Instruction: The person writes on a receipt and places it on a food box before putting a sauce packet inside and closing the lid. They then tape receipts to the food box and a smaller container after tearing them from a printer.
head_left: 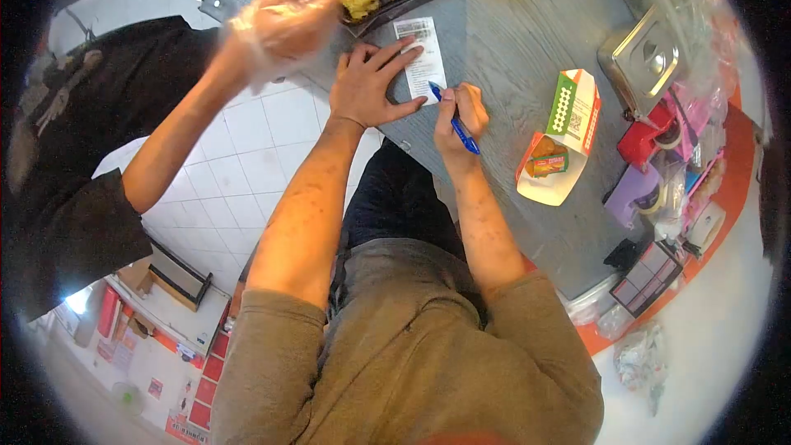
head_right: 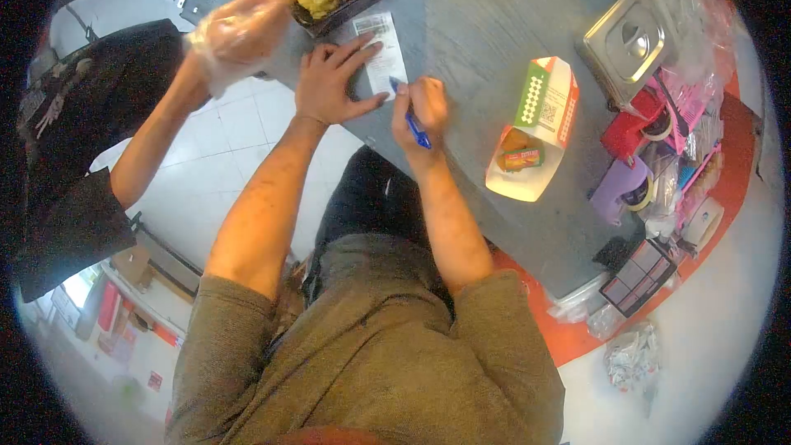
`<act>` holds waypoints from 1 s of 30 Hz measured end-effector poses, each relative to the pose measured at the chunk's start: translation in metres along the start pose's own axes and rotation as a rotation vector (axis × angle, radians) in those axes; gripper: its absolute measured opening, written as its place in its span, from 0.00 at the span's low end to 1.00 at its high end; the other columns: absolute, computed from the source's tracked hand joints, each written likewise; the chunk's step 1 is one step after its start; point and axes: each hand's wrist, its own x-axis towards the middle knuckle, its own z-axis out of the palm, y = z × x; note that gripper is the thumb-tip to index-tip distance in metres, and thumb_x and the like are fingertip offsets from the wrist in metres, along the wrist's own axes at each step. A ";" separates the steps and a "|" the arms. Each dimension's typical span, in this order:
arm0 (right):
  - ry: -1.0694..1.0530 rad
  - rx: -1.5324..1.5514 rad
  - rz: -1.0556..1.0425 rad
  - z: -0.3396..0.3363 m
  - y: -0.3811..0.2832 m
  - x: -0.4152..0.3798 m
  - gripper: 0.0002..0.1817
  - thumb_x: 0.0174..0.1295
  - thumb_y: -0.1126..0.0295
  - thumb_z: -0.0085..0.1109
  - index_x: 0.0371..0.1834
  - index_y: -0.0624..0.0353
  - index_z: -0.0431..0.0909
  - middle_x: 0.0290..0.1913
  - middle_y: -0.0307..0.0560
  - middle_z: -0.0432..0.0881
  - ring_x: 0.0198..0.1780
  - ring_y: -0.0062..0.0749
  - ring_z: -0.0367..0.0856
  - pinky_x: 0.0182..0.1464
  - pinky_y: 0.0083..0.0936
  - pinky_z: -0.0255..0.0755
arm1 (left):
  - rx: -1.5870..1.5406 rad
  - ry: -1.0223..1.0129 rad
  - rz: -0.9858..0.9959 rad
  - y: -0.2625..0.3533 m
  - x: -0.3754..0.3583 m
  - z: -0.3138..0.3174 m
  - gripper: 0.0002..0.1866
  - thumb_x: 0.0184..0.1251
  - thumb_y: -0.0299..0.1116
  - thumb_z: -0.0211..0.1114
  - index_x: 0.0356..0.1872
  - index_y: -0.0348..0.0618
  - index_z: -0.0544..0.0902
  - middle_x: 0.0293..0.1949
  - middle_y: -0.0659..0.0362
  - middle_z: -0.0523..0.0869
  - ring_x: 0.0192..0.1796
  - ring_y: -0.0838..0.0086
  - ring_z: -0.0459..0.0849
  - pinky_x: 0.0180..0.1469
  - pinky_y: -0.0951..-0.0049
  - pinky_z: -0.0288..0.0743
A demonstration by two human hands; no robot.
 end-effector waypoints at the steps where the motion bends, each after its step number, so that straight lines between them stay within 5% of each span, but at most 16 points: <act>1: -0.021 0.011 0.004 0.000 0.001 0.000 0.08 0.57 0.80 0.54 0.21 0.63 0.69 0.22 0.54 0.69 0.27 0.51 0.70 0.32 0.40 0.64 | 0.059 -0.005 0.011 0.000 0.001 -0.002 0.40 0.39 0.59 0.71 0.60 0.62 0.77 0.64 0.76 0.74 0.46 0.66 0.74 0.52 0.66 0.66; 30: -0.008 0.067 -0.005 -0.004 -0.005 0.005 0.06 0.53 0.82 0.56 0.21 0.63 0.71 0.21 0.53 0.72 0.27 0.50 0.72 0.34 0.40 0.67 | 0.001 0.023 -0.011 0.004 0.003 -0.002 0.37 0.35 0.54 0.74 0.54 0.55 0.77 0.63 0.72 0.76 0.44 0.66 0.73 0.50 0.66 0.65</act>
